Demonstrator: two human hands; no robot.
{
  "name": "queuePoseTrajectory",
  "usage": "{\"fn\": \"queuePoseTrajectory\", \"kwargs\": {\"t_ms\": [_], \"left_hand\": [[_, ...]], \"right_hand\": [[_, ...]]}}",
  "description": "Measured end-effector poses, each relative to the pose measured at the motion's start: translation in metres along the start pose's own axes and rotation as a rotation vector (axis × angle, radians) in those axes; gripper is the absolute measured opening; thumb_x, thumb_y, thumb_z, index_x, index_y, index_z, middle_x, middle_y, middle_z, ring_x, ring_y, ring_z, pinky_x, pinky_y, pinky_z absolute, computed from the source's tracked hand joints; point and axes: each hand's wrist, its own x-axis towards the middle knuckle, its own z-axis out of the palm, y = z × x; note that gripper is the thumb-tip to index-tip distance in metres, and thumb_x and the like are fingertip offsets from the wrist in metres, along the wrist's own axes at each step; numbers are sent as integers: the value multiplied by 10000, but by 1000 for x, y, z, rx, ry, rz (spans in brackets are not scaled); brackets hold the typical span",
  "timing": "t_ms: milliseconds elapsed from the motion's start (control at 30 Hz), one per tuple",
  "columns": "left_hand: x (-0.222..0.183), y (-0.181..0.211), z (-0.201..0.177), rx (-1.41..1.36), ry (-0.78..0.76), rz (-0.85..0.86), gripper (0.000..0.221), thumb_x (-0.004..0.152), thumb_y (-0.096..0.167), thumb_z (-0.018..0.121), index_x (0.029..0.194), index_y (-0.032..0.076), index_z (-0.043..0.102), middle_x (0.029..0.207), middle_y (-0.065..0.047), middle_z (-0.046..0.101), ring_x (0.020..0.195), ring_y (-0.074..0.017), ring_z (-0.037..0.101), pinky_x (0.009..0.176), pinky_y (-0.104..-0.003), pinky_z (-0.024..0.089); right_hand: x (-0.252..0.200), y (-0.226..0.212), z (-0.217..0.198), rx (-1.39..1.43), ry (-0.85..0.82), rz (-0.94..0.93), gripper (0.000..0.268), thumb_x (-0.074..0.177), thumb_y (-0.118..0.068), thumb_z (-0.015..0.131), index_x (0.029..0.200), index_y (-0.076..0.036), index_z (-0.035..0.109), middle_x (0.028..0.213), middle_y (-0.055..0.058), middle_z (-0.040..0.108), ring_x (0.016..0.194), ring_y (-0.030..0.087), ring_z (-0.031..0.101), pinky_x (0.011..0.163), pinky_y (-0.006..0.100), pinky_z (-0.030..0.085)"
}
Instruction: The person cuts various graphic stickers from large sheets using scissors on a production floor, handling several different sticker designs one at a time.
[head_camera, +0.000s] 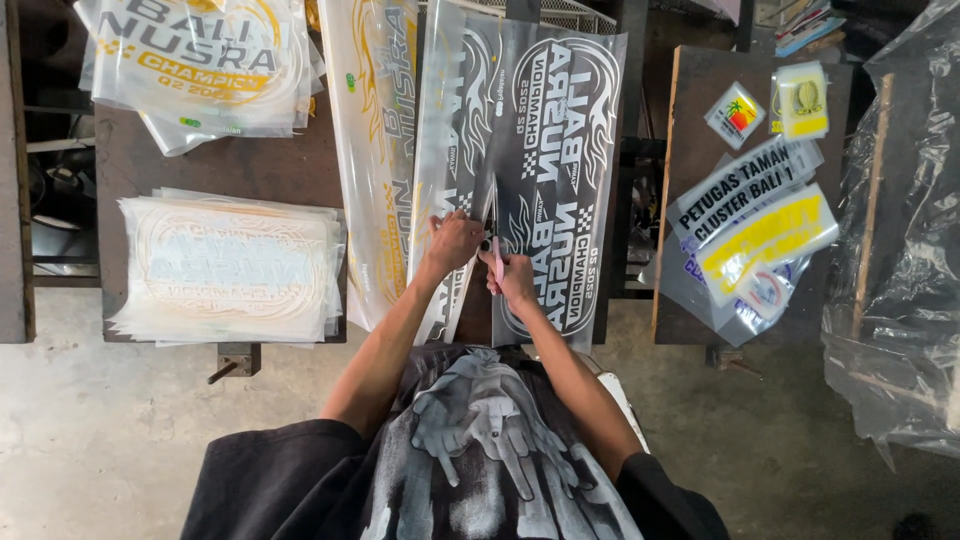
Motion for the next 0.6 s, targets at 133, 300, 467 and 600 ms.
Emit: {"fn": "queuePoseTrajectory", "kwargs": {"t_ms": [133, 300, 467, 600], "left_hand": [[-2, 2, -5, 1, -15, -7, 231, 961, 480, 576, 956, 294, 712, 1038, -6, 572, 1051, -221, 583, 1018, -524, 286], [-4, 4, -8, -25, -2, 2, 251, 960, 469, 566, 930, 269, 714, 1034, -41, 585, 1061, -245, 581, 1024, -519, 276], [-5, 2, -5, -56, 8, -3, 250, 962, 451, 568, 899, 251, 706, 1024, -50, 584, 1051, -252, 581, 1030, -533, 282], [-2, -2, -3, -43, -17, -7, 188, 940, 395, 561, 947, 302, 724, 1065, -21, 580, 1090, -216, 566, 1031, -507, 275]], "right_hand": [[19, -4, -2, -15, -22, -22, 342, 885, -212, 731, 629, -43, 581, 475, 69, 493, 386, 132, 515, 378, 235, 423], [37, -12, -3, -18, 0, -54, 361, 873, -230, 794, 625, -50, 601, 453, 57, 497, 342, 122, 499, 339, 225, 433], [62, -2, -2, -32, -15, -59, 347, 886, -243, 795, 646, -54, 631, 465, 52, 537, 341, 126, 529, 335, 225, 453], [66, -10, 9, 20, 35, -70, 357, 832, -237, 817, 622, -39, 606, 462, 63, 505, 339, 131, 514, 338, 237, 455]]}}
